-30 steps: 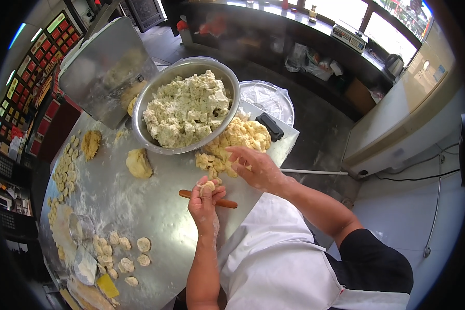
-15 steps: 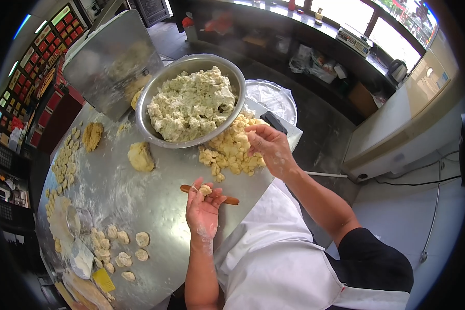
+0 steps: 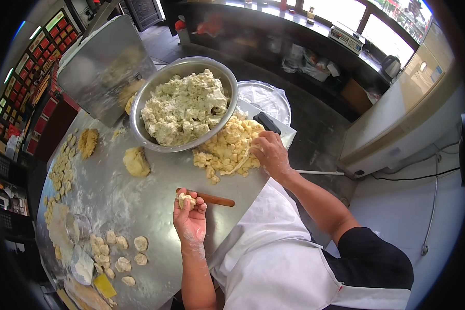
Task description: Filling and folding dumplings at a large prep table in a kitchen.
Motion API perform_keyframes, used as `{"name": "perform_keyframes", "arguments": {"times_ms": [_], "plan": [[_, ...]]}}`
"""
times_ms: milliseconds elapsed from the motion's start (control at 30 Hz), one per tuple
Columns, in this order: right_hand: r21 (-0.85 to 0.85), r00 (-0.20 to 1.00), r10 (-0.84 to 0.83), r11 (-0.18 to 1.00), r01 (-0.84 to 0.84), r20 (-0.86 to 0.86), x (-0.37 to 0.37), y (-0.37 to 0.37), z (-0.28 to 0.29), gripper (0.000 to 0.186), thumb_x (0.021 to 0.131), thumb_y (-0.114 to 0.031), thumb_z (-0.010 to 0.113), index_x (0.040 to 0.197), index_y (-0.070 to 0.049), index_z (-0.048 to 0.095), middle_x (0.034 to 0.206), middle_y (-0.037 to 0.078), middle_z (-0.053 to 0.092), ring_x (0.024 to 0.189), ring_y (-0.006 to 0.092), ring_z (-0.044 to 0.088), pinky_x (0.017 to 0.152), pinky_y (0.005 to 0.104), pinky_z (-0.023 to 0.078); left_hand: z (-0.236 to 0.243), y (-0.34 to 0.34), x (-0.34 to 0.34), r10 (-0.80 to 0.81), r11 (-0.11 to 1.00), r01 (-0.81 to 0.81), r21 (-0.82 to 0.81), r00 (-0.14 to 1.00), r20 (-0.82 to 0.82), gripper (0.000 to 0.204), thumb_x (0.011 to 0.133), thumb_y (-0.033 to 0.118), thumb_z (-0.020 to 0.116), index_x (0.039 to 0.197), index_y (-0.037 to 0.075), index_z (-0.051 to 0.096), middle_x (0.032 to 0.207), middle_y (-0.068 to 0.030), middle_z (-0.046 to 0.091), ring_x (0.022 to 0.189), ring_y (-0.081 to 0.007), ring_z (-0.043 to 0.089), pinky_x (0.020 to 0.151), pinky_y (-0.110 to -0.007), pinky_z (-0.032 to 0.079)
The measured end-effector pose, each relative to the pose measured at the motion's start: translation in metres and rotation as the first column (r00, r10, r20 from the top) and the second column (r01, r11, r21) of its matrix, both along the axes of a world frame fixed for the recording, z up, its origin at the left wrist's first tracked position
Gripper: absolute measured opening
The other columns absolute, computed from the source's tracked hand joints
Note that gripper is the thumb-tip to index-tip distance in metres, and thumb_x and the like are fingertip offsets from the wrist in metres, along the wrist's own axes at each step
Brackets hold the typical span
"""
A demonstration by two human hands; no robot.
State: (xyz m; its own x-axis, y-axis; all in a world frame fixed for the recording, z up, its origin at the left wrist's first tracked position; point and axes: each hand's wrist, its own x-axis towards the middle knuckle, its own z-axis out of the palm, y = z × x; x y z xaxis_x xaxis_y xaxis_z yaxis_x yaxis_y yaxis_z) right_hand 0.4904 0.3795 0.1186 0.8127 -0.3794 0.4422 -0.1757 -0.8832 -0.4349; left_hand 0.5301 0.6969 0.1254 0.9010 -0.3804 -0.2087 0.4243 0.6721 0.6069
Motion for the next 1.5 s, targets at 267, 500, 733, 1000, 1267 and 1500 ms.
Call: {"name": "perform_keyframes", "arguments": {"times_ms": [267, 500, 733, 1000, 1267, 1500], "plan": [[0.846, 0.945, -0.036, 0.457, -0.274, 0.325, 0.006, 0.048, 0.031, 0.015, 0.101, -0.013, 0.078, 0.110, -0.002, 0.072, 0.104, 0.001, 0.069, 0.087, 0.0095, 0.066, 0.077, 0.0244, 0.054, 0.004, -0.006, -0.007, -0.088, 0.991, 0.075, -0.111, 0.989, -0.119, 0.047, 0.116, 0.042, 0.046, 0.150, 0.010, 0.053, 0.139, -0.0148, 0.067, 0.120, -0.0317, 0.068, 0.103, -0.048, 0.058], [0.895, 0.893, 0.405, 0.299, -0.331, 0.195, -0.008, 0.131, 0.024, 0.023, 0.107, -0.007, 0.067, 0.130, -0.004, 0.069, 0.121, 0.008, 0.068, 0.107, 0.0169, 0.068, 0.092, 0.0299, 0.055, 0.013, -0.030, -0.022, -0.091, 0.980, 0.082, 0.179, 0.995, 0.041, 0.046, 0.113, 0.028, 0.060, 0.152, 0.009, 0.045, 0.136, -0.0069, 0.060, 0.124, -0.0225, 0.064, 0.104, -0.043, 0.057], [0.310, 0.808, 0.577, 0.752, -0.581, 0.117, -0.009, 0.138, 0.020, 0.033, 0.104, -0.016, 0.072, 0.136, -0.008, 0.068, 0.117, 0.009, 0.070, 0.099, 0.0218, 0.068, 0.088, 0.0332, 0.056, 0.008, -0.010, -0.023, 0.082, 0.985, -0.080, 0.152, 0.997, -0.008, 0.029, 0.113, 0.023, 0.060, 0.135, 0.006, 0.054, 0.127, -0.0100, 0.064, 0.112, -0.0204, 0.071, 0.097, -0.037, 0.064], [0.939, 0.909, 0.292, 0.083, -0.333, 0.297, 0.009, 0.108, 0.028, 0.025, 0.111, -0.018, 0.064, 0.133, -0.005, 0.066, 0.116, 0.005, 0.074, 0.097, 0.0102, 0.069, 0.077, 0.0262, 0.058, 0.015, 0.025, -0.025, 0.151, 0.987, -0.150, 0.050, 0.988, -0.017, 0.027, 0.114, 0.026, 0.056, 0.136, 0.010, 0.056, 0.126, -0.0158, 0.070, 0.109, -0.0323, 0.074, 0.092, -0.044, 0.064], [0.828, 0.873, 0.424, -0.559, 0.044, 0.239, 0.002, 0.160, 0.025, 0.038, 0.109, -0.023, 0.064, 0.142, -0.005, 0.055, 0.127, 0.006, 0.066, 0.105, 0.0132, 0.063, 0.086, 0.0287, 0.054, 0.025, 0.031, -0.033, 0.052, 0.986, -0.062, -0.158, 0.996, -0.067, 0.024, 0.113, 0.024, 0.056, 0.134, 0.010, 0.059, 0.132, -0.0140, 0.068, 0.101, -0.0267, 0.070, 0.081, -0.040, 0.061], [0.977, 0.733, 0.646, -0.157, -0.142, 0.211, -0.006, 0.189, 0.016, 0.040, 0.106, -0.017, 0.073, 0.140, 0.000, 0.059, 0.112, 0.007, 0.071, 0.094, 0.0148, 0.069, 0.083, 0.0312, 0.058, 0.020, 0.026, -0.044, 0.165, 0.762, -0.322, 0.561, 0.935, 0.313, 0.027, 0.116, 0.029, 0.052, 0.126, 0.004, 0.056, 0.103, -0.0078, 0.067, 0.070, -0.0110, 0.061, 0.055, -0.025, 0.051]]}}
